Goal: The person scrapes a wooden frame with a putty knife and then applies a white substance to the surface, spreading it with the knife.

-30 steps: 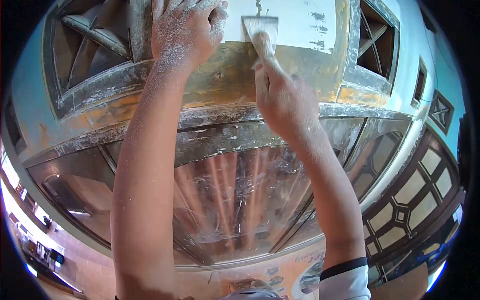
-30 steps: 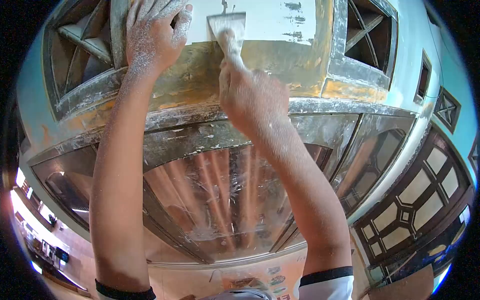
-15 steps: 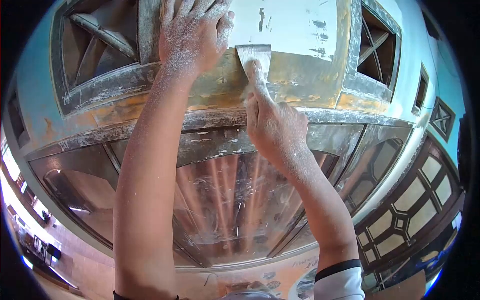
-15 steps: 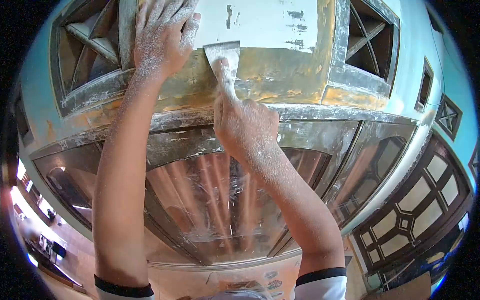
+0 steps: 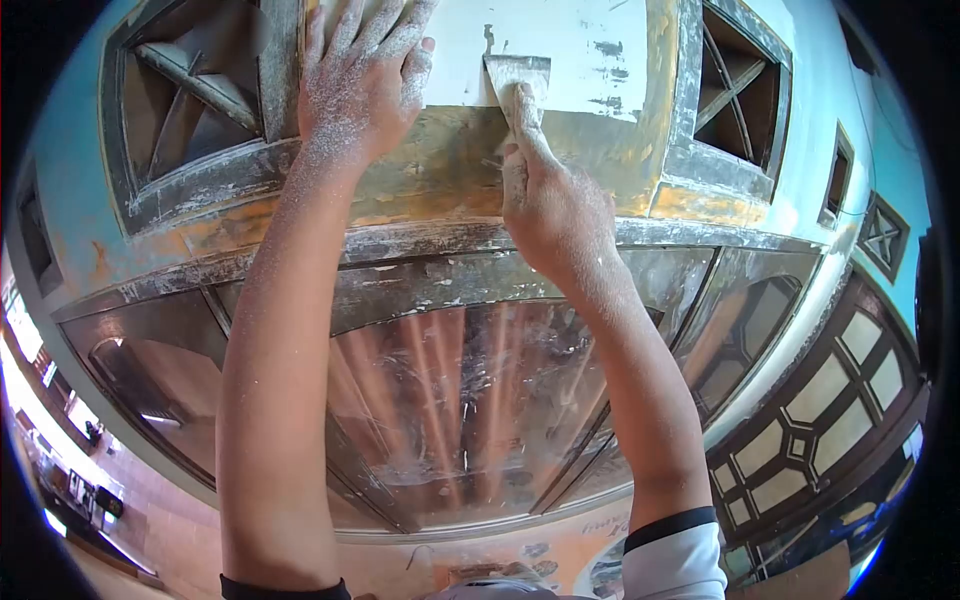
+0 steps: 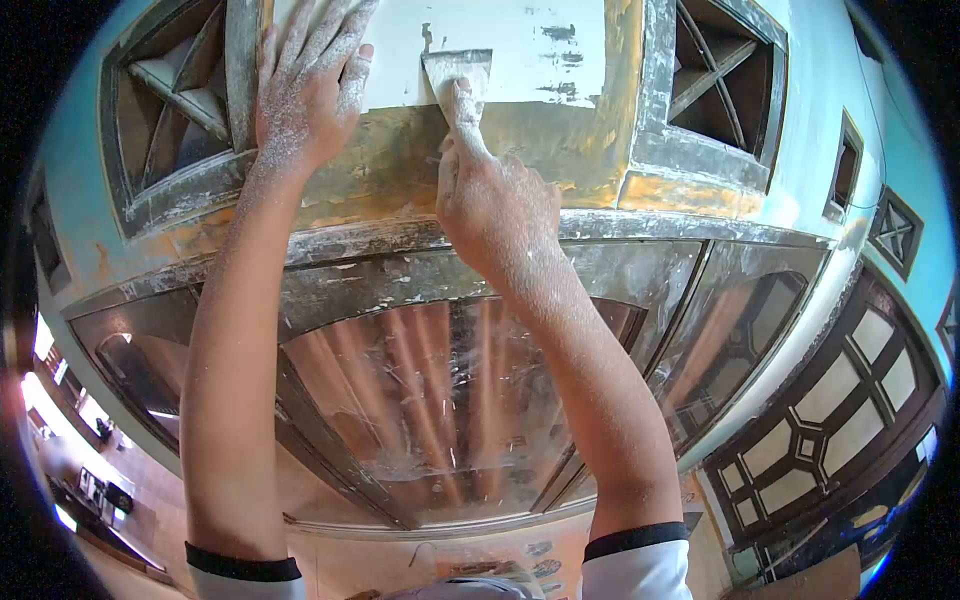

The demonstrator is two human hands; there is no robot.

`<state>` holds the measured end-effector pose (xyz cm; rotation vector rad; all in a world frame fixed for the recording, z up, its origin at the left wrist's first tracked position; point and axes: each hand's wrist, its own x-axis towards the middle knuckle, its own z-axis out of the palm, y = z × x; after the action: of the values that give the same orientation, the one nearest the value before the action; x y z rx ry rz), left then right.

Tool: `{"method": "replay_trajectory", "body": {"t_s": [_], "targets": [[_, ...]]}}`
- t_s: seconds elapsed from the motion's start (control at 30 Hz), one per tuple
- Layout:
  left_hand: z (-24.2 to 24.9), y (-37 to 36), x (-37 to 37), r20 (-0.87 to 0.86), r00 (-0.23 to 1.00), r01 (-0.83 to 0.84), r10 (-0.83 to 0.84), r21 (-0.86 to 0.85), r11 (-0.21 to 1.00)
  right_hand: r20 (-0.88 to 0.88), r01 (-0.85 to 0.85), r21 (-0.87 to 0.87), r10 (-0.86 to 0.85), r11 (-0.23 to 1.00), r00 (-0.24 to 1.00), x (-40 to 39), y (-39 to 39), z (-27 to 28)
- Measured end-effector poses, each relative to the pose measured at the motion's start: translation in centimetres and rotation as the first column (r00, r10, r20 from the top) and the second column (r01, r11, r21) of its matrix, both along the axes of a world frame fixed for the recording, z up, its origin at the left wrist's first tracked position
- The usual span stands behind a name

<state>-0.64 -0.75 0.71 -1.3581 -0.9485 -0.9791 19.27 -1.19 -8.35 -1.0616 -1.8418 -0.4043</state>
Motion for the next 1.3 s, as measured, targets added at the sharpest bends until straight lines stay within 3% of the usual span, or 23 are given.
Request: {"method": "replay_trajectory", "body": {"t_s": [0.03,0.1,0.17,0.23,0.27,0.3,0.5,0.6,0.7,0.77,0.83,0.97,1.03,1.17,1.23,1.3], "targets": [[0.1,-0.1,0.0,0.005,1.0,0.017,-0.017,-0.034,0.999,0.001,-0.004,0.001,0.004,1.0,1.0,0.2,-0.2,-0.4],[-0.2,-0.1,-0.1,0.012,0.999,0.033,-0.032,-0.074,0.997,0.054,0.063,-0.231,-0.052,0.971,0.997,0.6,-1.6,-2.3],[-0.2,-0.1,0.0,-0.048,0.996,-0.081,0.079,-0.028,0.996,0.074,0.077,-0.183,-0.064,0.98,0.995,1.8,-1.3,-3.0],[0.3,0.0,0.1,-0.048,0.997,-0.062,0.06,-0.049,0.997,-0.022,-0.001,-0.106,-0.001,0.994,1.0,3.5,-0.3,-2.3],[0.2,0.1,0.3,-0.037,0.999,-0.033,0.03,-0.082,0.996,-0.071,0.062,-0.111,-0.071,0.992,0.995,4.0,-0.3,-0.9],[0.1,0.1,0.7,-0.038,0.999,-0.035,0.032,-0.09,0.995,-0.104,0.028,-0.029,-0.031,0.999,0.994,5.0,0.7,-0.2],[0.0,1.1,3.4,-0.107,0.994,-0.032,0.028,-0.041,0.999,-0.083,0.062,-0.126,-0.073,0.99,0.994,7.3,0.7,-2.2],[0.0,1.2,4.7,-0.068,0.997,-0.027,0.026,-0.014,1.0,-0.123,0.074,-0.035,-0.078,0.997,0.989,8.1,1.2,-0.5],[-0.2,0.6,4.9,-0.054,0.998,-0.018,0.014,-0.067,0.998,-0.092,0.163,-0.063,-0.168,0.985,0.981,8.5,1.4,1.8],[-0.5,0.5,5.0,-0.05,0.998,-0.026,0.022,-0.07,0.997,-0.13,0.094,-0.048,-0.1,0.994,0.986,8.6,1.8,0.1],[-1.0,0.6,5.1,-0.035,0.999,-0.012,0.009,-0.088,0.996,-0.061,0.171,-0.082,-0.176,0.982,0.983,8.6,1.4,-1.3],[-1.2,1.0,5.0,-0.034,0.997,-0.069,0.066,-0.088,0.994,-0.138,0.088,-0.083,-0.099,0.993,0.986,9.4,1.6,2.7],[-1.6,2.5,4.4,-0.077,0.991,-0.107,0.113,0.073,0.992,-0.122,0.114,-0.059,-0.12,0.992,0.985,9.6,2.1,3.6],[-1.9,2.8,4.3,-0.071,0.996,-0.061,0.063,0.032,0.998,-0.08,0.171,-0.102,-0.18,0.98,0.98,9.3,1.5,2.5],[-2.0,2.9,4.5,-0.028,0.998,-0.062,0.062,0.012,0.998,-0.129,0.067,-0.024,-0.069,0.997,0.989,9.7,2.4,3.0],[-2.0,2.8,4.5,-0.033,0.997,-0.068,0.068,0.015,0.998,-0.11,0.12,-0.044,-0.124,0.992,0.986,9.6,1.9,6.1]]}}
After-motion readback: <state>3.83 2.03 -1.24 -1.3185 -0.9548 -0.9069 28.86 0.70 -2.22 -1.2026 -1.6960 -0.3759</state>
